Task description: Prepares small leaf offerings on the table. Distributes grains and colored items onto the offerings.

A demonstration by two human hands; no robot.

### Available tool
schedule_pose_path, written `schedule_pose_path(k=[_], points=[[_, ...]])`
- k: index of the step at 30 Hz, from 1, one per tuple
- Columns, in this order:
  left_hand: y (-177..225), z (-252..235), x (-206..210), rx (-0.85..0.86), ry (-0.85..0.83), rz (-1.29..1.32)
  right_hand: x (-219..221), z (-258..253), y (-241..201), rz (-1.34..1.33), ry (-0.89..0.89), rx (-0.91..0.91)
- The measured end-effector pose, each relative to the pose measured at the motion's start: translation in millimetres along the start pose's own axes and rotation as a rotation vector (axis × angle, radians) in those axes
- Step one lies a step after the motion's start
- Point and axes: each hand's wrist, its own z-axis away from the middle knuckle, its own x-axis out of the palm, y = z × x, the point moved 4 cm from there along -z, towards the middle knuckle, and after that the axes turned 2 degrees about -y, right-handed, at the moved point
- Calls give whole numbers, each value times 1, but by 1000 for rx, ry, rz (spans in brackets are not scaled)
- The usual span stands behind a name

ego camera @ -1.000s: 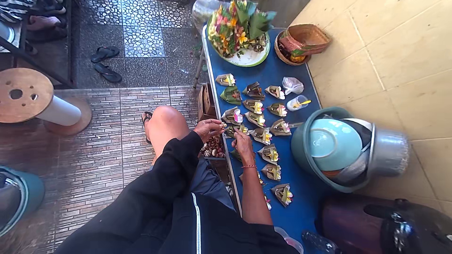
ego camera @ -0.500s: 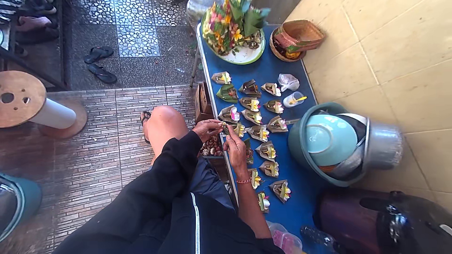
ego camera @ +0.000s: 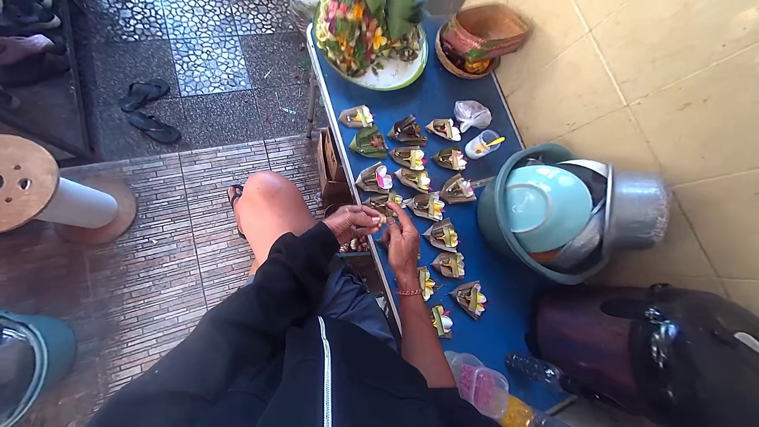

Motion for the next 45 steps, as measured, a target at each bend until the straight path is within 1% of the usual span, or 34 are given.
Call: schedule_pose_path(k=[1,3,7,11,13,16,18,21,25,28,32,35,39,45], points=[[-7,1,3,-10,-16,-23,-7,0,7,-45,2,25],[-12,3,4,-24,5,-35,-22,3,25,-146,29,98],[-11,1,3,-43,36,-19,-42,19,57,-214,34,293],[-13,1,3,-63,21,-9,-33,29,65,-240,-22,422],[-14,1,3,-75,30,-1,-28,28,67,-177,-60,447],[-13,0,3,-68,39,3,-24,20,68,99,-63,388],[-13,0,4,-59,57,7,-21,15,67,267,-19,326],[-12,1,4,-52,66,-14,-17,10,58,418,10,282],[-12,3,5,-53,67,-57,-18,12,56,425,20,265],[-16,3,5,-69,64,-55,-26,21,50,306,32,216],[-22,2,5,-84,90,-41,-23,43,29,92,-40,16],[-23,0,7,-87,145,-19,-17,56,19,196,-50,-73],[-26,-2,8,-72,168,-15,-13,61,17,341,-8,-81],[-27,-3,9,-94,169,-64,-15,62,16,368,27,-104]])
